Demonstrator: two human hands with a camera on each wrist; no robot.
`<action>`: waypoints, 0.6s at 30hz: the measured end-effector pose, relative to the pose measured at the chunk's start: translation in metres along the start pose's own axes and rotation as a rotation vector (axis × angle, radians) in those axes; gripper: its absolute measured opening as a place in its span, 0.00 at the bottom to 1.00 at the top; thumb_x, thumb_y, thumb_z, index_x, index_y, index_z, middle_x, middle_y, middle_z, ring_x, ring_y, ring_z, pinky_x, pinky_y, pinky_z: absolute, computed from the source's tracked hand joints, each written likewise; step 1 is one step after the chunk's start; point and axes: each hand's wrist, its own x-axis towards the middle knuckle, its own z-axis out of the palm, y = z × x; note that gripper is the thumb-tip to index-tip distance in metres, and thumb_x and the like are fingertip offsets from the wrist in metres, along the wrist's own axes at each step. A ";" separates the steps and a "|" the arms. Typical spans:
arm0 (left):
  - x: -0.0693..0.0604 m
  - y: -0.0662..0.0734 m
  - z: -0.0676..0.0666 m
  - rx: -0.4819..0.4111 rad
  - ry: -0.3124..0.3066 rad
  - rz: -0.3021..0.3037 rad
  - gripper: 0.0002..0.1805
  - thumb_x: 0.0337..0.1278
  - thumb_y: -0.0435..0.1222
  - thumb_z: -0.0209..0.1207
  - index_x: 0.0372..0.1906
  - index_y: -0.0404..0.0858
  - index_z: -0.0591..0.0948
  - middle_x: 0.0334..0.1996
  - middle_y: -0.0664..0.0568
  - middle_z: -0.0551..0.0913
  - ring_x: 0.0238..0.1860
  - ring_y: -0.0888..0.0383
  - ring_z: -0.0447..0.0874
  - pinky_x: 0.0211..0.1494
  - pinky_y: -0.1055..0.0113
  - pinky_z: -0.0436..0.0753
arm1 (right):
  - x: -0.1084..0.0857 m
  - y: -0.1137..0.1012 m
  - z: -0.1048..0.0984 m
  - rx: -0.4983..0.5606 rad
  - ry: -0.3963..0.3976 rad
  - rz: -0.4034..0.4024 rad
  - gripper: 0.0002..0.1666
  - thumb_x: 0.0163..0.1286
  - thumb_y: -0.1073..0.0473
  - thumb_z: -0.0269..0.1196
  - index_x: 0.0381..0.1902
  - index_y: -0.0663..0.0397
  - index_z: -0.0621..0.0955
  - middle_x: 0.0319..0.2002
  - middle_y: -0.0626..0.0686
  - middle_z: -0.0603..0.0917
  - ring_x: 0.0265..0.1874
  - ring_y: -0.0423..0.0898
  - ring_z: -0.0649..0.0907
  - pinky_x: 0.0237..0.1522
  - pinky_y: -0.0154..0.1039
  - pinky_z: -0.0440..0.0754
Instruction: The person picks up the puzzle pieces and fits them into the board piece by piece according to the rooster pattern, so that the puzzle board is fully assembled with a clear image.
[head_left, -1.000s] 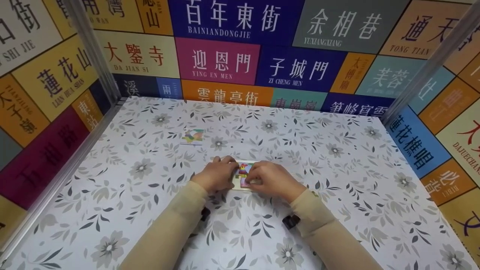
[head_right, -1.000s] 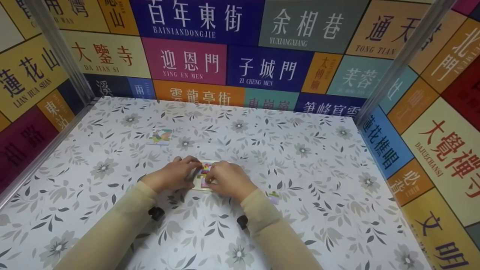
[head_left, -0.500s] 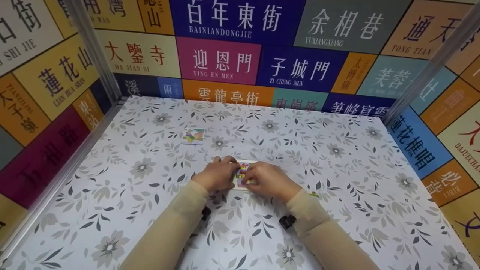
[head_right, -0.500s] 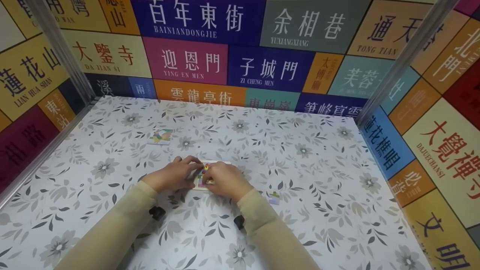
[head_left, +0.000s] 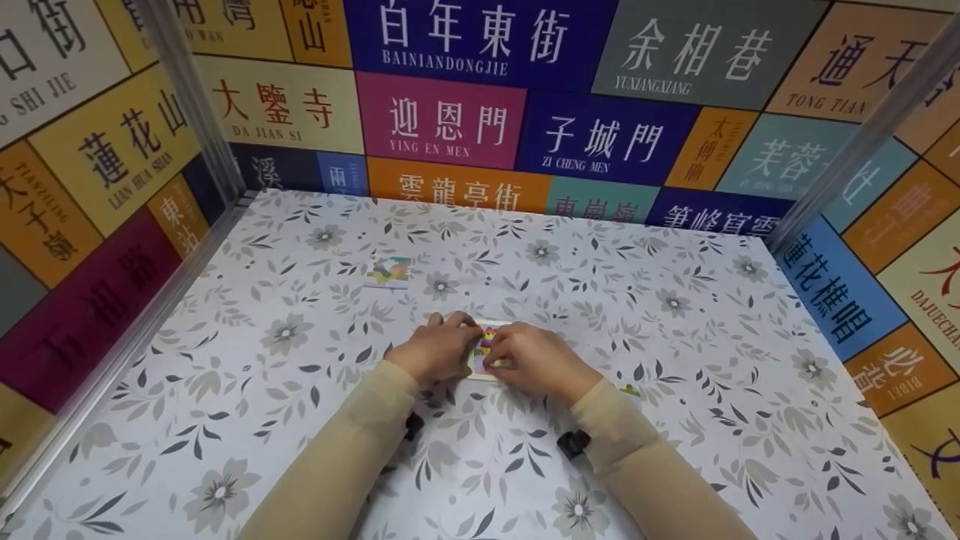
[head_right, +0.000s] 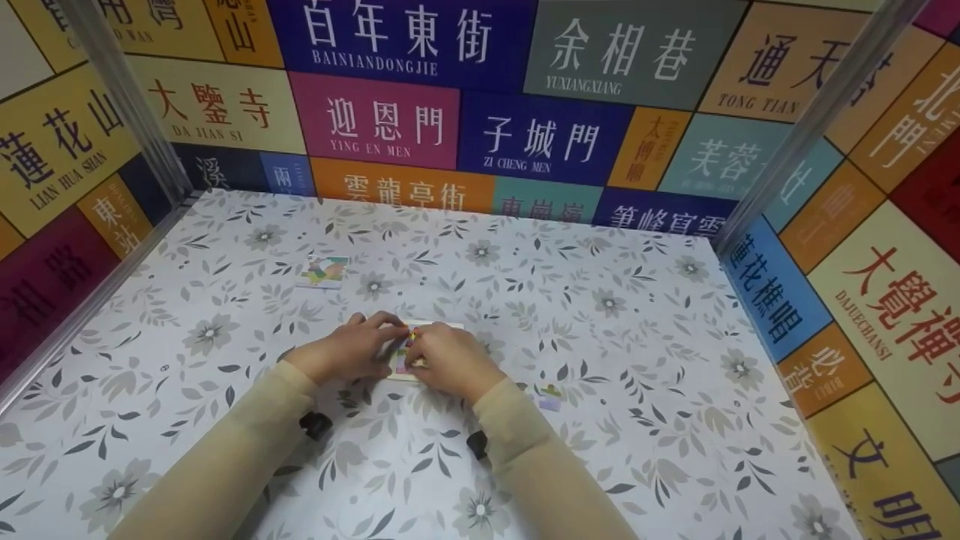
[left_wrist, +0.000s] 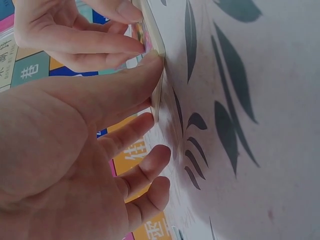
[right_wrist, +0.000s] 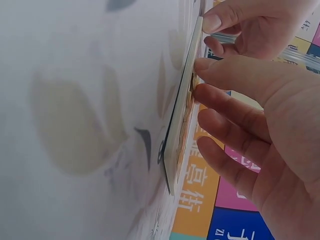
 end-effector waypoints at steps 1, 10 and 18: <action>0.000 0.000 0.000 -0.002 0.001 0.003 0.34 0.61 0.37 0.69 0.72 0.42 0.74 0.71 0.47 0.70 0.63 0.38 0.69 0.62 0.42 0.76 | 0.000 0.000 0.000 0.001 0.000 -0.003 0.05 0.65 0.57 0.73 0.39 0.44 0.92 0.43 0.46 0.88 0.45 0.46 0.86 0.50 0.44 0.84; -0.001 0.000 0.000 -0.006 -0.005 0.000 0.34 0.61 0.38 0.70 0.72 0.43 0.75 0.72 0.47 0.70 0.65 0.39 0.69 0.64 0.43 0.75 | 0.001 0.001 0.002 -0.009 -0.003 -0.023 0.05 0.65 0.57 0.73 0.39 0.44 0.93 0.44 0.46 0.88 0.45 0.46 0.86 0.50 0.43 0.85; 0.001 0.000 0.001 0.014 -0.019 -0.017 0.35 0.62 0.40 0.69 0.73 0.44 0.73 0.72 0.48 0.69 0.66 0.40 0.68 0.65 0.44 0.75 | 0.000 0.003 0.003 0.007 -0.022 -0.053 0.06 0.64 0.60 0.73 0.39 0.45 0.93 0.45 0.47 0.88 0.46 0.46 0.87 0.51 0.42 0.85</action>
